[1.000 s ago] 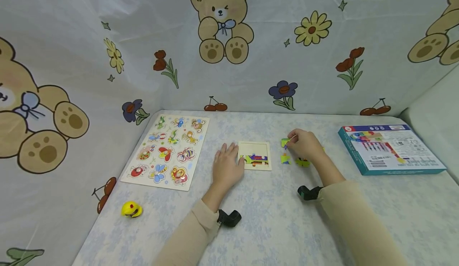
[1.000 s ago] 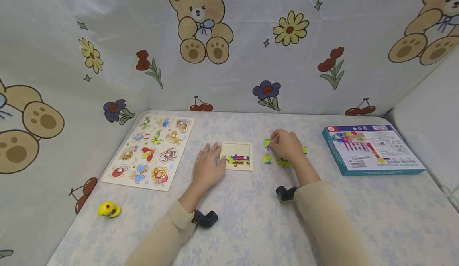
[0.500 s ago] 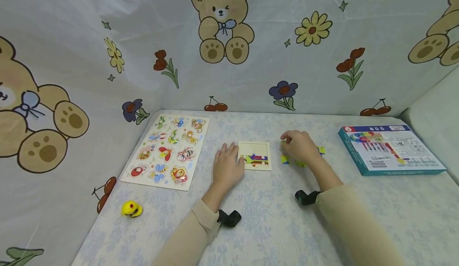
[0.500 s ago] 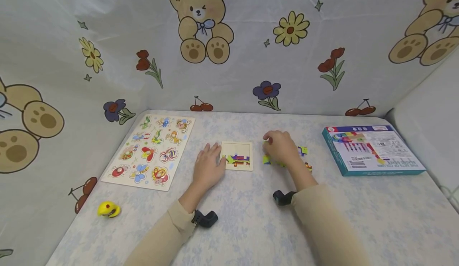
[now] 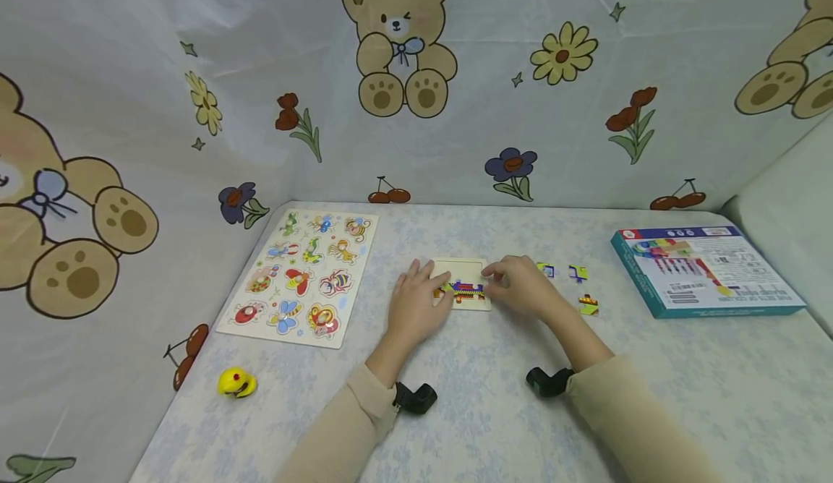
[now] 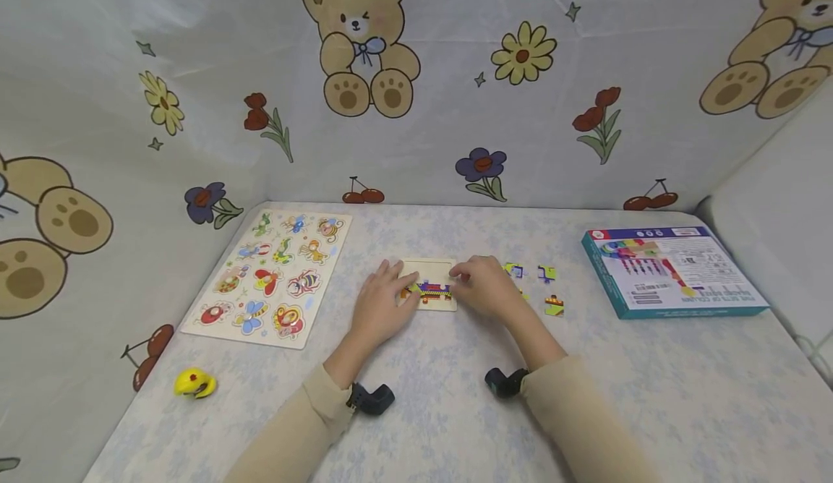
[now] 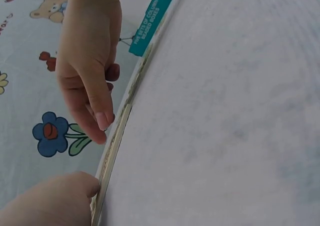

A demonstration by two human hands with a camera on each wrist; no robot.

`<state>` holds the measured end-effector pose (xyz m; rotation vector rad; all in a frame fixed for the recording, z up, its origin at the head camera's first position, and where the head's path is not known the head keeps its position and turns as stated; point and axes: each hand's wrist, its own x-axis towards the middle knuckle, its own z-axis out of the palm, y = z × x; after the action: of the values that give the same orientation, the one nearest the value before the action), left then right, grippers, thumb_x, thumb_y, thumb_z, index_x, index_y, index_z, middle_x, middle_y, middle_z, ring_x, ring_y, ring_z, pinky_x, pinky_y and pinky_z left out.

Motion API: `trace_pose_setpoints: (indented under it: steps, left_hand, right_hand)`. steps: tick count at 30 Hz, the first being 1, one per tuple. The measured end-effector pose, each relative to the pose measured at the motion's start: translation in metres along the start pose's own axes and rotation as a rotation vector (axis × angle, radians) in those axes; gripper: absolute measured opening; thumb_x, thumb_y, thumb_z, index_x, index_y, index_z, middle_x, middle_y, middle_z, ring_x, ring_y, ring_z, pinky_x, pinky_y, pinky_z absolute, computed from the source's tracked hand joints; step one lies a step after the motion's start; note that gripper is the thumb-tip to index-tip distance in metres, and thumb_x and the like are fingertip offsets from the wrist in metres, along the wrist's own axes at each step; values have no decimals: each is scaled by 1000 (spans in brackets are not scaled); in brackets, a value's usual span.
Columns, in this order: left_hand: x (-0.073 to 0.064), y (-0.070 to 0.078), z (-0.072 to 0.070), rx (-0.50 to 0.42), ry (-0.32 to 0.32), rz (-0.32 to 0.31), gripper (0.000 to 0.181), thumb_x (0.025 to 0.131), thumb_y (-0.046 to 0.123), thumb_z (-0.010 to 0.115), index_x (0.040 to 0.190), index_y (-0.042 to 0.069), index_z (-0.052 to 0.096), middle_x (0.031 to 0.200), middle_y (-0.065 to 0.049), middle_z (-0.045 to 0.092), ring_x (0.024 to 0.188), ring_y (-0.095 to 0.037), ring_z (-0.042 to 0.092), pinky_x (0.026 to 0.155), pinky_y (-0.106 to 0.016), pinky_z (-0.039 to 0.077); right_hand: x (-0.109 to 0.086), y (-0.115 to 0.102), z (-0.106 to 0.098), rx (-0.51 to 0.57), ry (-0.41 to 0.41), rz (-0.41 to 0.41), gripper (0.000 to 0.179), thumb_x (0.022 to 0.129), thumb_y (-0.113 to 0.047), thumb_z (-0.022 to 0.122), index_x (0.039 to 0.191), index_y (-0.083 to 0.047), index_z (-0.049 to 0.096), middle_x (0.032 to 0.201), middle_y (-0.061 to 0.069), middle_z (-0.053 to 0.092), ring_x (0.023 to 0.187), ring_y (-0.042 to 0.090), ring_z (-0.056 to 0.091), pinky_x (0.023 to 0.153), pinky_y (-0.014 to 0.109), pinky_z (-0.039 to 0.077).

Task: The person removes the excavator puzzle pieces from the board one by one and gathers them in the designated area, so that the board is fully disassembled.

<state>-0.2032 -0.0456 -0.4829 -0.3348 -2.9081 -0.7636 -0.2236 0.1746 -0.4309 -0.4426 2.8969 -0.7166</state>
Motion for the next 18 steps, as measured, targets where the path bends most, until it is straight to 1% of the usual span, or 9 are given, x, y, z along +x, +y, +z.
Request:
trace_pose_setpoints:
  steps: [3,7,13,18]
  left_hand:
    - [0,0,0,4,-15,17,41,98,46,52,135,33,62,158,-3,41,152,-29,25,123,-53,21]
    - [0,1,-1,-1,-25,32,37,99,45,53,133,35,63,158,-3,41,152,-27,25,123,-52,21]
    - [0,3,0,-10,-15,48,36,99,47,54,130,35,66,156,-5,43,152,-29,26,123,-54,23]
    - [0,4,0,-26,-13,34,35,98,47,56,129,34,66,156,-5,43,151,-30,27,123,-53,22]
  right_hand:
    - [-1,-2,4,-19,-10,-18,28,88,-28,75,113,-16,74,104,4,67,101,25,53,88,44,46]
    - [-1,-3,8,-41,-17,-11,28,86,-33,77,110,-19,74,103,1,65,98,22,50,84,39,45]
    - [0,-4,12,-37,-14,-6,26,86,-32,77,107,-17,73,101,0,64,97,21,49,85,39,45]
    - [1,-5,12,-4,-17,1,24,86,-29,77,105,-15,70,101,2,64,98,23,49,86,40,46]
